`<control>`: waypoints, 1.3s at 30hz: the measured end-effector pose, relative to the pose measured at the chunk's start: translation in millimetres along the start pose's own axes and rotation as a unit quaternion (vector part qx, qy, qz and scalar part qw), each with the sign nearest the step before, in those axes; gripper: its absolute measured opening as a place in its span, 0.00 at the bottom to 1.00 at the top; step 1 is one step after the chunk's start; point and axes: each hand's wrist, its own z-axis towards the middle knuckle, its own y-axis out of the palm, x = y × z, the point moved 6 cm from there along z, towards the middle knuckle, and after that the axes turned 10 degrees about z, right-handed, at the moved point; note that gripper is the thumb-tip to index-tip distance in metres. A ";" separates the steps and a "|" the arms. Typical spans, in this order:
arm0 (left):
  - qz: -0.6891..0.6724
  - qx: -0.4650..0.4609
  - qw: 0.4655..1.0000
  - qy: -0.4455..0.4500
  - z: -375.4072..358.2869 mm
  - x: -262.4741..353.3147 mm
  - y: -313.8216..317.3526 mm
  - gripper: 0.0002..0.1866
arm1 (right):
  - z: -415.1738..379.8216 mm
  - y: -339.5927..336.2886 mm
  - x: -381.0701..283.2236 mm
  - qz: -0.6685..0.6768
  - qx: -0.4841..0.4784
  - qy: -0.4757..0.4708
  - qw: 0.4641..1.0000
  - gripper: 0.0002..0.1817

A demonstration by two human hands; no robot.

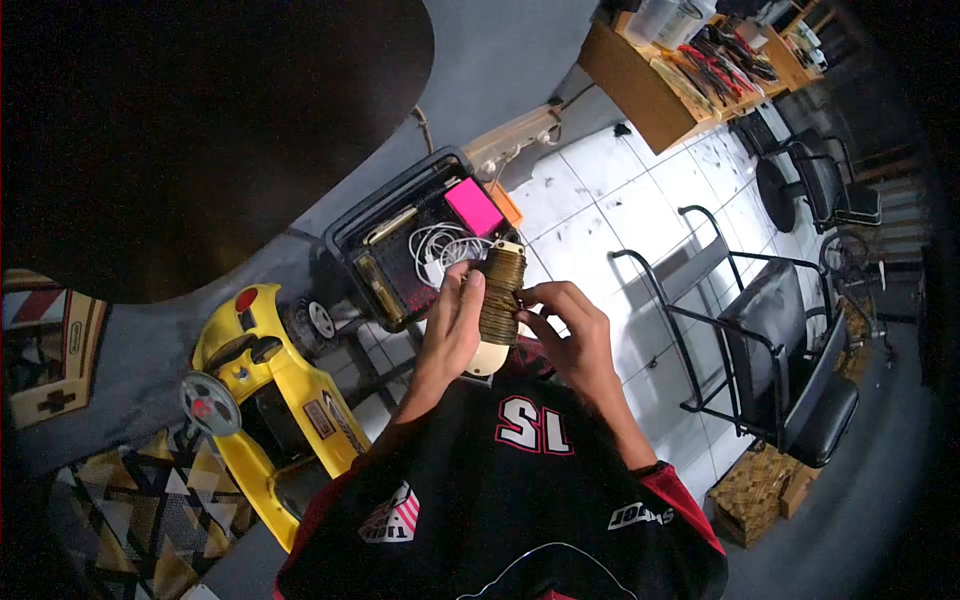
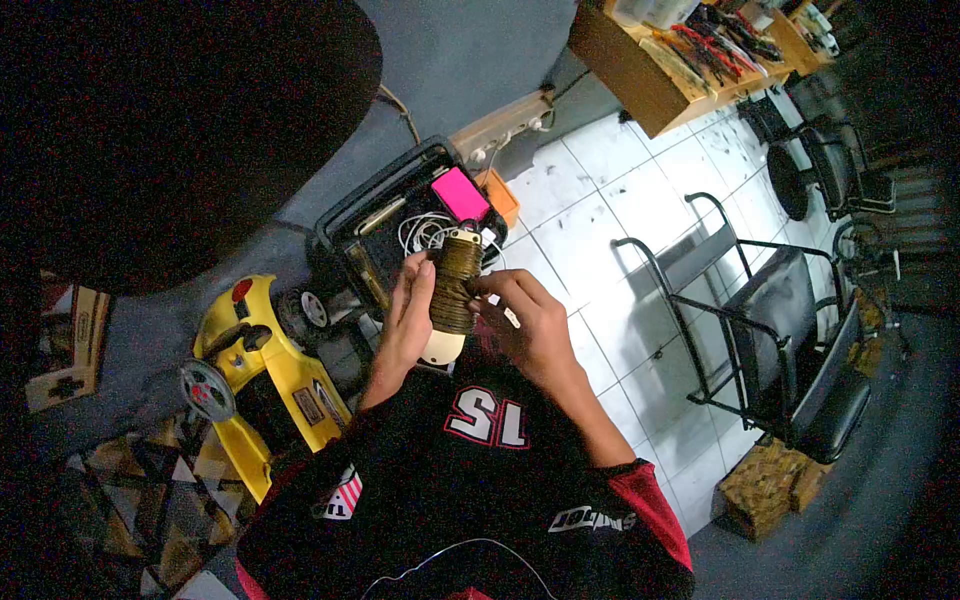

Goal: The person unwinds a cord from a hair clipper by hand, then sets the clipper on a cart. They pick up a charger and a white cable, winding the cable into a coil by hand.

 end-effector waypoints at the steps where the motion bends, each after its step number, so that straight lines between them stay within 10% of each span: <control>1: -0.019 -0.002 1.000 -0.003 0.7 -2.4 -0.6 0.25 | -1.2 0.0 1.0 -0.002 -0.003 -0.016 1.000 0.12; 11: -0.113 -0.100 0.988 -0.034 -5.8 19.2 7.5 0.21 | -14.5 3.7 31.3 0.192 0.093 0.070 0.974 0.06; 19: -0.380 -0.234 0.887 -0.118 -17.3 16.2 17.1 0.31 | -11.4 -4.6 69.7 0.616 0.163 0.141 0.757 0.06; 28: -0.336 -0.300 0.889 -0.084 -35.4 36.4 17.6 0.35 | -9.5 -0.1 77.6 0.516 0.136 0.112 0.838 0.04; 33: -0.100 -0.084 0.991 0.020 -15.1 36.2 -4.0 0.17 | -7.1 -3.8 27.4 0.238 0.027 -0.025 0.971 0.10; 39: -0.109 -0.012 0.993 0.033 -15.3 37.9 -5.4 0.19 | -11.7 7.5 -21.3 0.070 0.024 -0.096 0.993 0.13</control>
